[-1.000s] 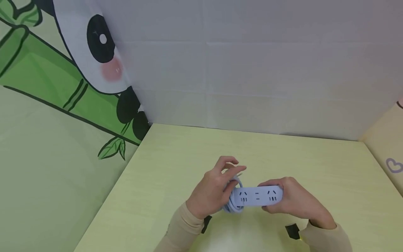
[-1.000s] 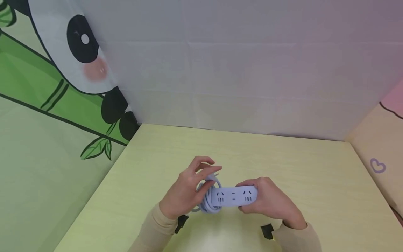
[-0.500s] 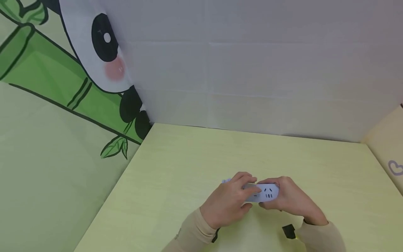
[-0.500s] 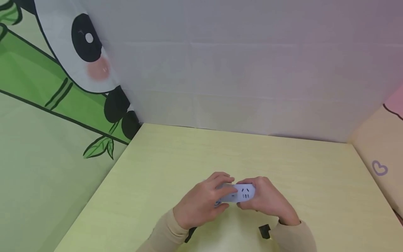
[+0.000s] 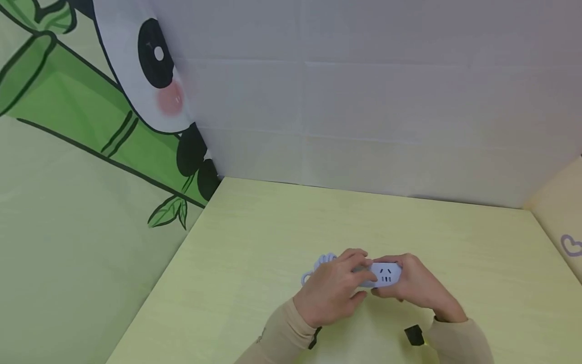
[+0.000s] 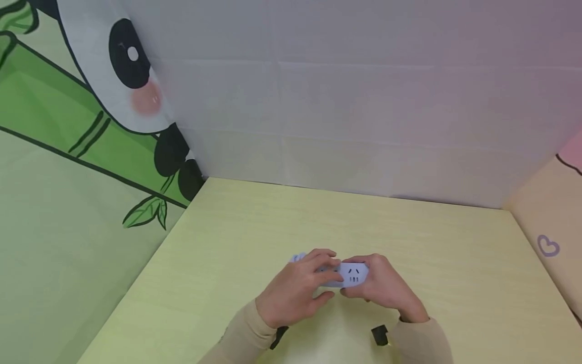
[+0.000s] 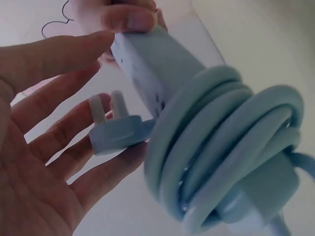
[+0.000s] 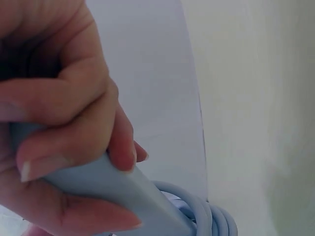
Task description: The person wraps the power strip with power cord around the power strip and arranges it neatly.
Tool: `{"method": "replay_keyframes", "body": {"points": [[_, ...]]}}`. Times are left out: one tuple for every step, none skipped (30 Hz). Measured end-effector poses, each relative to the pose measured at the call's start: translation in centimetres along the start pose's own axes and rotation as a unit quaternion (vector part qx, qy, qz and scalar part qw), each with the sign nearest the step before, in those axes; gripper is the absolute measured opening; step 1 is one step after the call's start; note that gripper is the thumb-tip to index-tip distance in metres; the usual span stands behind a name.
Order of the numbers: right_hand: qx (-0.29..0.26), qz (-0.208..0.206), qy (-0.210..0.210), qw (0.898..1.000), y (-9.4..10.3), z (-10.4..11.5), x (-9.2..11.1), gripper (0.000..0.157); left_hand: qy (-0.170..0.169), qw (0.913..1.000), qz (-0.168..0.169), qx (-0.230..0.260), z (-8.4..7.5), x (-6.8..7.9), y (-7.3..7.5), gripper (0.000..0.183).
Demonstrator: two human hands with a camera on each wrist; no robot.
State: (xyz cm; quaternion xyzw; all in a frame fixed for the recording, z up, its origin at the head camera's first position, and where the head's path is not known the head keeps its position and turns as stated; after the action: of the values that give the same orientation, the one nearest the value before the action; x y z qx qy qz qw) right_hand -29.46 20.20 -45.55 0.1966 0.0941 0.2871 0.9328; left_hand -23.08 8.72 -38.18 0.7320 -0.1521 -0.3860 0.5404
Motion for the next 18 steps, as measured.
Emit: {"method": "replay_keyframes", "body": {"points": [[-0.009, -0.001, -0.003, 1.000, 0.0, -0.3, 0.0, 0.039, 0.001, 1.0000, 0.000, -0.003, 0.0, -0.1, -0.4, 0.026], [-0.020, -0.002, -0.010, 1.000, 0.0, -0.8, -0.1, 0.038, 0.002, 1.0000, 0.001, -0.006, 0.1, -0.2, -1.0, 0.026], [-0.035, -0.003, -0.020, 0.999, -0.1, -1.4, -0.1, 0.036, 0.003, 1.0000, 0.002, -0.008, 0.2, -0.3, -1.6, 0.025], [-0.048, -0.006, -0.030, 0.998, -0.3, -2.1, 0.0, 0.035, 0.004, 0.9999, 0.004, -0.009, 0.2, -0.4, -2.2, 0.026], [-0.063, -0.008, -0.043, 0.997, -0.5, -2.9, 0.0, 0.034, 0.005, 0.9999, 0.008, -0.010, 0.2, -0.4, -2.8, 0.025], [-0.076, -0.009, -0.054, 0.996, -0.9, -3.7, 0.1, 0.033, 0.008, 0.9998, 0.013, -0.013, 0.2, -0.4, -3.5, 0.024], [-0.088, -0.009, -0.066, 0.994, -1.3, -4.5, 0.2, 0.033, 0.012, 0.9996, 0.020, -0.016, 0.2, -0.3, -4.1, 0.023], [-0.101, -0.010, -0.081, 0.992, -1.8, -5.3, 0.4, 0.032, 0.014, 0.9994, 0.026, -0.019, 0.3, -0.2, -4.6, 0.022], [-0.111, -0.010, -0.091, 0.990, -2.3, -6.0, 0.5, 0.032, 0.017, 0.9992, 0.031, -0.019, 0.3, 0.0, -5.1, 0.021], [-0.118, -0.009, -0.096, 0.988, -2.7, -6.6, 0.6, 0.033, 0.019, 0.9989, 0.037, -0.022, 0.3, 0.2, -5.6, 0.022], [-0.125, -0.009, -0.102, 0.987, -3.0, -7.1, 0.8, 0.034, 0.020, 0.9986, 0.041, -0.026, 0.3, 0.4, -6.0, 0.022], [-0.130, -0.009, -0.102, 0.986, -3.3, -7.5, 0.9, 0.035, 0.022, 0.9984, 0.045, -0.027, 0.3, 0.5, -6.4, 0.023], [-0.134, -0.009, -0.103, 0.986, -3.4, -7.8, 1.0, 0.036, 0.022, 0.9982, 0.048, -0.029, 0.3, 0.6, -6.8, 0.025], [-0.130, -0.010, -0.096, 0.987, -3.4, -8.0, 1.1, 0.037, 0.022, 0.9980, 0.049, -0.033, 0.4, 0.6, -7.0, 0.028], [-0.118, -0.010, -0.083, 0.989, -3.4, -8.1, 1.1, 0.038, 0.025, 0.9976, 0.053, -0.038, 0.4, 0.7, -7.4, 0.030], [-0.099, -0.010, -0.067, 0.993, -3.3, -8.1, 1.2, 0.038, 0.025, 0.9970, 0.058, -0.046, 0.5, 0.6, -7.7, 0.032], [-0.074, -0.011, -0.051, 0.996, -3.1, -8.1, 1.3, 0.037, 0.026, 0.9963, 0.064, -0.052, 0.5, 0.6, -8.0, 0.034], [-0.042, -0.014, -0.032, 0.999, -3.0, -8.0, 1.3, 0.035, 0.027, 0.9954, 0.070, -0.060, 0.6, 0.6, -8.5, 0.036]]}}
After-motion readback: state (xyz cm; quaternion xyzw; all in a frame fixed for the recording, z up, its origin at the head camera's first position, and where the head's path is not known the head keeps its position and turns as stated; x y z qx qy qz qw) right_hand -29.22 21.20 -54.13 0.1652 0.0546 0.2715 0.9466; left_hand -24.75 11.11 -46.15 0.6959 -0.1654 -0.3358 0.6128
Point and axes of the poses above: each hand's wrist, its own x-axis away from the middle knuckle, its own y-axis out of the back of the hand, z = x × y, the point moved 9 cm from there along -x, towards the middle knuckle, and after that the axes turned 4 degrees about y, right-handed, at the moved point
